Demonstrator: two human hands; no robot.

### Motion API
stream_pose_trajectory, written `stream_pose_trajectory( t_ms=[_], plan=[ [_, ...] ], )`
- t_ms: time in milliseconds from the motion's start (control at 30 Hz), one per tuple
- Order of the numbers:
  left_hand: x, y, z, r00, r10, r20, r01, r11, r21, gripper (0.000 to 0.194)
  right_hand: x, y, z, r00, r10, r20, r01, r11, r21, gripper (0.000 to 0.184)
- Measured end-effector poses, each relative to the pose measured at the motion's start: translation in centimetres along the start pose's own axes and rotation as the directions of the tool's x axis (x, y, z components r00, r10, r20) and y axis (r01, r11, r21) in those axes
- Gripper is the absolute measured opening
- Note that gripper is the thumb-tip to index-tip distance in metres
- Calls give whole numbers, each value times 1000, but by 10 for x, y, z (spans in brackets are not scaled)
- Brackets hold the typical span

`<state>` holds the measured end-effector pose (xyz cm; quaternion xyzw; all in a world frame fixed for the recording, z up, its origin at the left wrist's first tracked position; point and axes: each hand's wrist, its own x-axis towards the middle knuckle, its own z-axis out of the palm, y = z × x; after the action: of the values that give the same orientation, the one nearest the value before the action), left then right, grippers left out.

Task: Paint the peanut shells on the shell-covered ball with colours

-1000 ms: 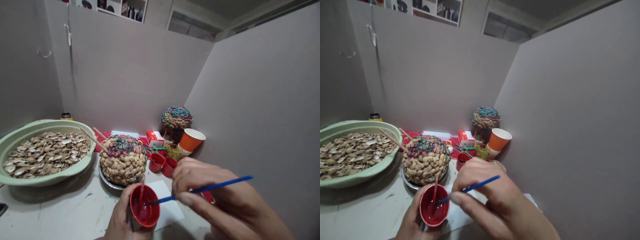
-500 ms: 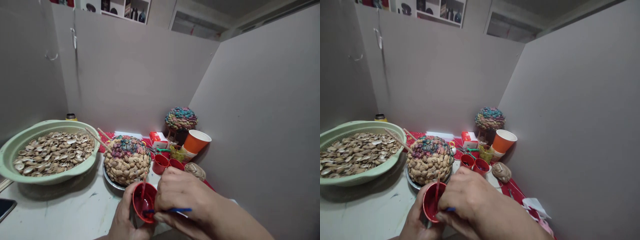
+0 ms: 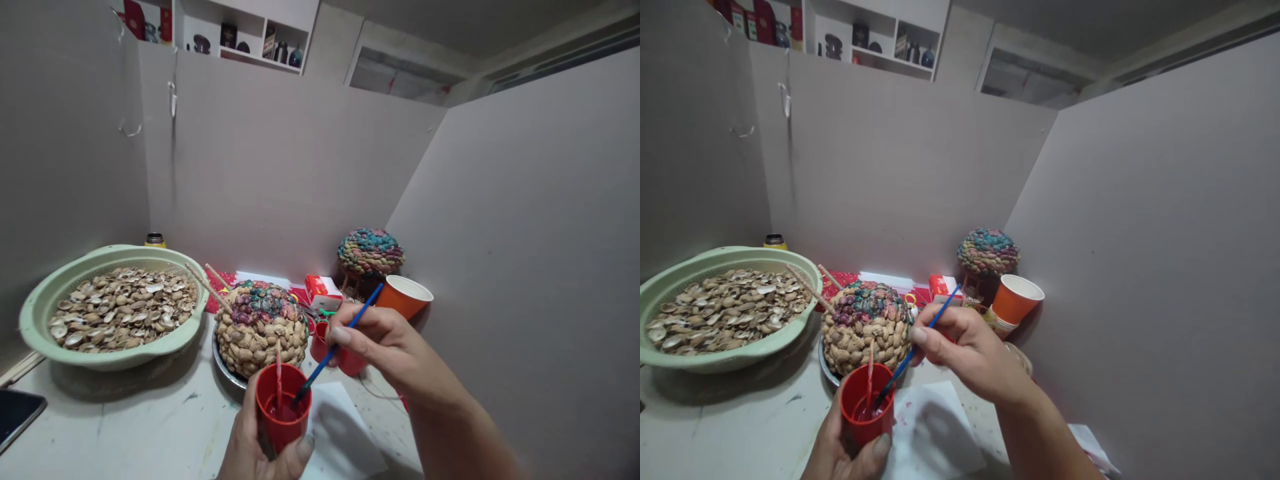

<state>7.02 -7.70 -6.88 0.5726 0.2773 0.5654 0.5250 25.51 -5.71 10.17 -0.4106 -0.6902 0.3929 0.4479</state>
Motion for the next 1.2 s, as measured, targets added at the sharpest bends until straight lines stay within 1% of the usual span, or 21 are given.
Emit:
stream_pose_trajectory(
  t_ms=[67, 133, 167, 267, 333, 400, 500, 600, 700, 800, 933, 1067, 1200],
  plan=[
    [-1, -1, -1, 1000, -21, 1, 21, 999, -27, 94, 5, 5, -2, 999, 19, -48, -15, 997, 81, 43],
    [-2, -3, -2, 999, -47, -2, 47, 999, -24, 96, 7, 6, -1, 991, -10, -130, 24, 993, 114, 42],
    [-3, -5, -3, 998, -57, -2, 57, 998, -13, 96, 8, 6, 1, 983, -44, -176, 64, 992, 108, 41],
    [-5, -10, -4, 997, -71, 4, 71, 997, 1, 98, 9, 6, 11, 938, -186, -292, 195, 981, 3, 39],
    [-5, -12, -5, 997, -70, 25, 70, 998, 6, 96, 8, 6, 17, 889, -298, -348, 271, 955, -123, 35],
    [-5, -13, -6, 996, -72, 58, 70, 997, 40, 91, 8, 9, 23, 839, -403, -365, 323, 910, -261, 30],
    [-3, -13, -8, 992, -83, 93, 73, 992, 104, 83, 9, 14, 27, 782, -546, -300, 407, 812, -417, 23],
    [-1, -13, -10, 990, -68, 126, 54, 992, 112, 76, 11, 17, 29, 752, -624, -213, 480, 739, -473, 17],
    [-1, -15, -12, 985, -78, 151, 61, 991, 117, 79, 10, 16, 30, 753, -642, -144, 510, 708, -489, 15],
    [-1, -17, -14, 985, -101, 143, 83, 988, 128, 87, 6, 14, 29, 762, -641, -90, 520, 688, -506, 14],
    [0, -19, -15, 983, -89, 162, 71, 991, 112, 86, -1, 11, 25, 767, -641, -31, 542, 673, -504, 14],
    [1, -19, -14, 982, -43, 181, 25, 995, 101, 79, -2, 10, 26, 747, -664, -30, 566, 659, -496, 18],
    [0, -20, -12, 989, -55, 138, 44, 996, 81, 81, 1, 14, 30, 716, -698, -33, 591, 630, -504, 22]
  ],
)
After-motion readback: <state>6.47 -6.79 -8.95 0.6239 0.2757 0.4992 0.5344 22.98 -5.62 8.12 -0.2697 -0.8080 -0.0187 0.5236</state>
